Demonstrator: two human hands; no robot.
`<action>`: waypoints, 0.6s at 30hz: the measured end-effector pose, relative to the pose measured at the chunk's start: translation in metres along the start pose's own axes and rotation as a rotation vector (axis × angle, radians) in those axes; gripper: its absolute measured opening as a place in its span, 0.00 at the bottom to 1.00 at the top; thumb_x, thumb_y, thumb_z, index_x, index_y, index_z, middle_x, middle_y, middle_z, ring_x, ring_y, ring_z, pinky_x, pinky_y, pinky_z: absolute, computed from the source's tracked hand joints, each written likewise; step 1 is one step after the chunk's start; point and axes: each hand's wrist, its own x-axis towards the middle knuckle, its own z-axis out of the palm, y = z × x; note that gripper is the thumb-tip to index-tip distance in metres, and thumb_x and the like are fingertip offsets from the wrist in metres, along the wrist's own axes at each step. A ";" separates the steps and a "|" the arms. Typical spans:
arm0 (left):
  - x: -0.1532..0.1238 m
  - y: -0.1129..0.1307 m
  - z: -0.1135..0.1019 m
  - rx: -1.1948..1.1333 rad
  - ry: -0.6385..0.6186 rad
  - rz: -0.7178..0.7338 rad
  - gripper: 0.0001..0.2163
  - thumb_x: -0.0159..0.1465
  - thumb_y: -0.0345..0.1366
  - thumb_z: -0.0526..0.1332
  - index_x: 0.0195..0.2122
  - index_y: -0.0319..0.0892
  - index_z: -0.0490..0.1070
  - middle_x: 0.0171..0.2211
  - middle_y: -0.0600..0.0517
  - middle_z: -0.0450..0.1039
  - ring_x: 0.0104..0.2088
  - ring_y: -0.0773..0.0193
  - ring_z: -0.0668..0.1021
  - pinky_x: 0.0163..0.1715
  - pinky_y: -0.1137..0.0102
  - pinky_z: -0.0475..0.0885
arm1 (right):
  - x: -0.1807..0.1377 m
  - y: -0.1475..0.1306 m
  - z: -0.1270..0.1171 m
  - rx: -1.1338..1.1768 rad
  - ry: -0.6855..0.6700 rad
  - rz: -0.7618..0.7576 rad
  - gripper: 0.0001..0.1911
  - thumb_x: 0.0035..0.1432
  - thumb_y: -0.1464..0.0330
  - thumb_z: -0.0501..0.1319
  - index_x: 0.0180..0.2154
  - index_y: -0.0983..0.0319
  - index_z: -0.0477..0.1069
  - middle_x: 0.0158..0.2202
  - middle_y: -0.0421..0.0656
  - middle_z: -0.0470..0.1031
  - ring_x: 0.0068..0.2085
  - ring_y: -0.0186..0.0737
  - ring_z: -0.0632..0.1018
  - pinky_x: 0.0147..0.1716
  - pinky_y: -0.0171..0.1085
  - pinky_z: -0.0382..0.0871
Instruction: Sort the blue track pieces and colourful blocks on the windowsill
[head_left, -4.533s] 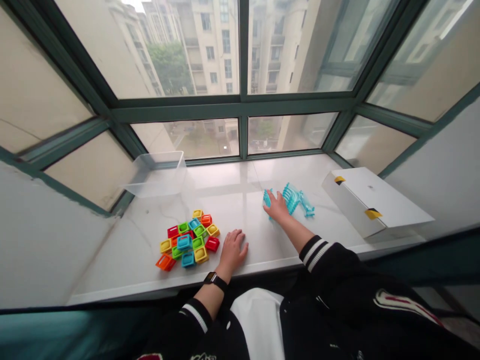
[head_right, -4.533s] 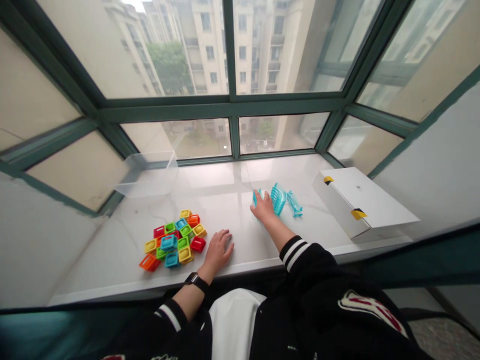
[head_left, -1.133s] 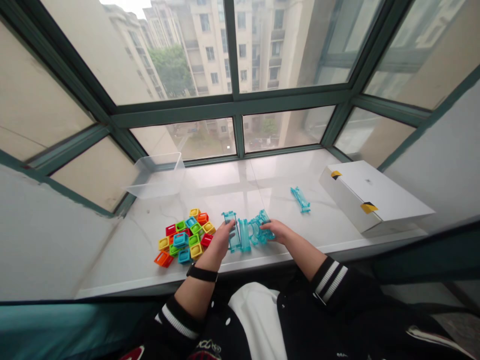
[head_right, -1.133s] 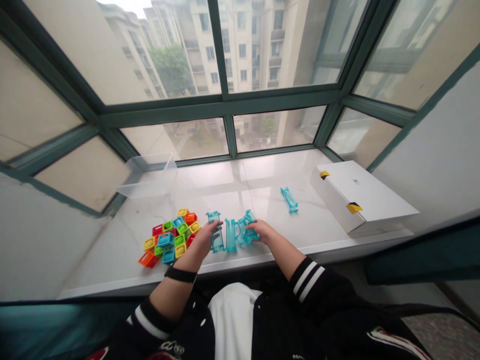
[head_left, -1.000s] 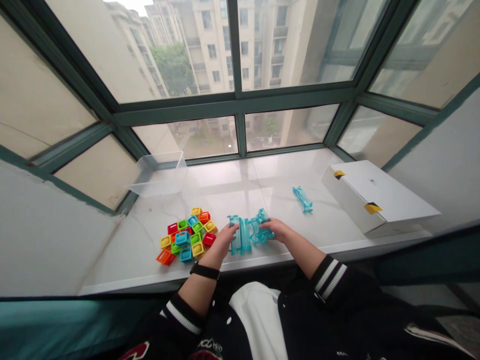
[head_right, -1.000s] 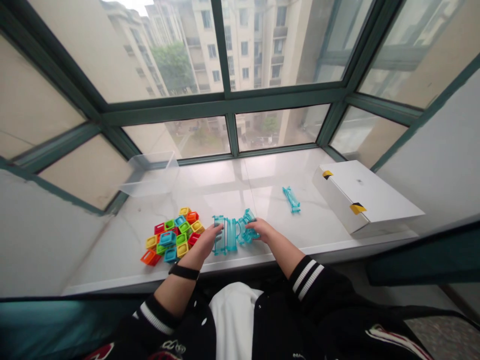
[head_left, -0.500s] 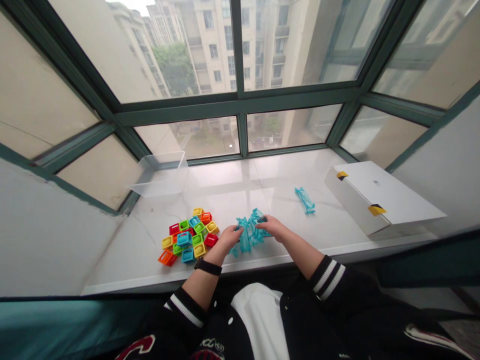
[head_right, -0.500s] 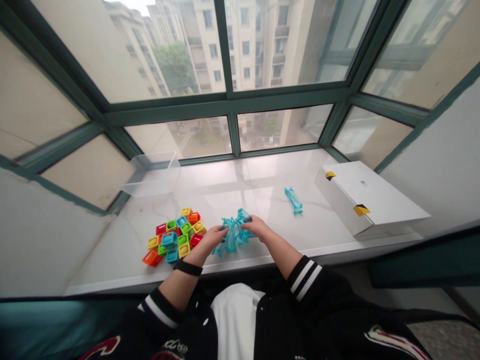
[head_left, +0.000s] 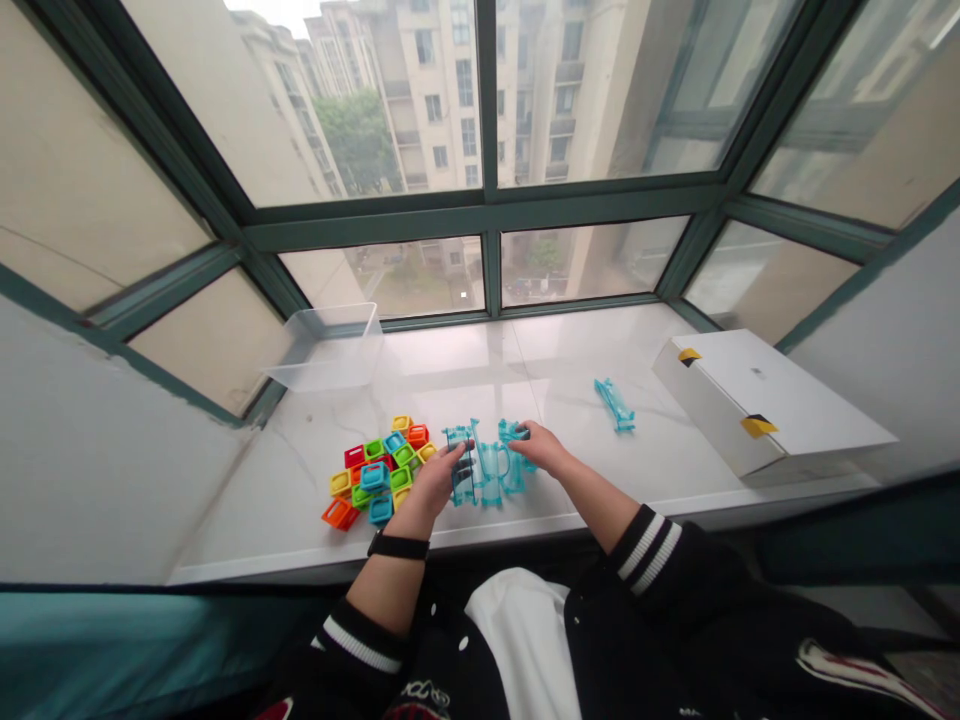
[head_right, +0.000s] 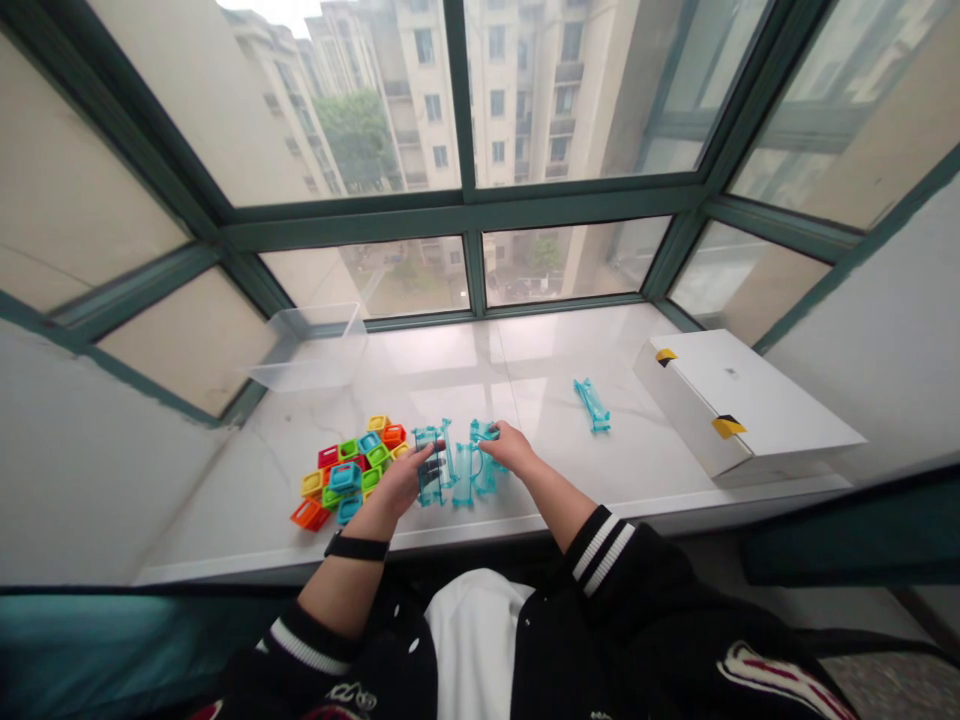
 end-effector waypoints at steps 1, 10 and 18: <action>0.000 -0.001 0.000 -0.028 0.002 -0.001 0.15 0.61 0.40 0.73 0.46 0.39 0.82 0.52 0.41 0.80 0.36 0.64 0.80 0.36 0.71 0.76 | 0.000 -0.003 0.003 -0.087 0.014 -0.042 0.21 0.58 0.64 0.70 0.53 0.61 0.75 0.47 0.47 0.81 0.45 0.46 0.82 0.43 0.38 0.74; -0.005 -0.005 -0.006 -0.246 0.027 0.073 0.12 0.65 0.36 0.70 0.47 0.36 0.81 0.41 0.42 0.84 0.33 0.63 0.82 0.33 0.72 0.77 | -0.010 -0.030 0.038 -0.452 0.071 -0.280 0.17 0.67 0.63 0.63 0.54 0.59 0.79 0.54 0.52 0.77 0.53 0.49 0.80 0.51 0.39 0.70; -0.005 -0.008 -0.009 -0.289 0.011 0.090 0.11 0.65 0.36 0.70 0.46 0.36 0.81 0.43 0.42 0.84 0.36 0.61 0.84 0.37 0.70 0.79 | -0.009 -0.024 0.048 -0.376 0.115 -0.443 0.21 0.64 0.57 0.69 0.55 0.58 0.79 0.54 0.50 0.76 0.55 0.50 0.77 0.57 0.42 0.68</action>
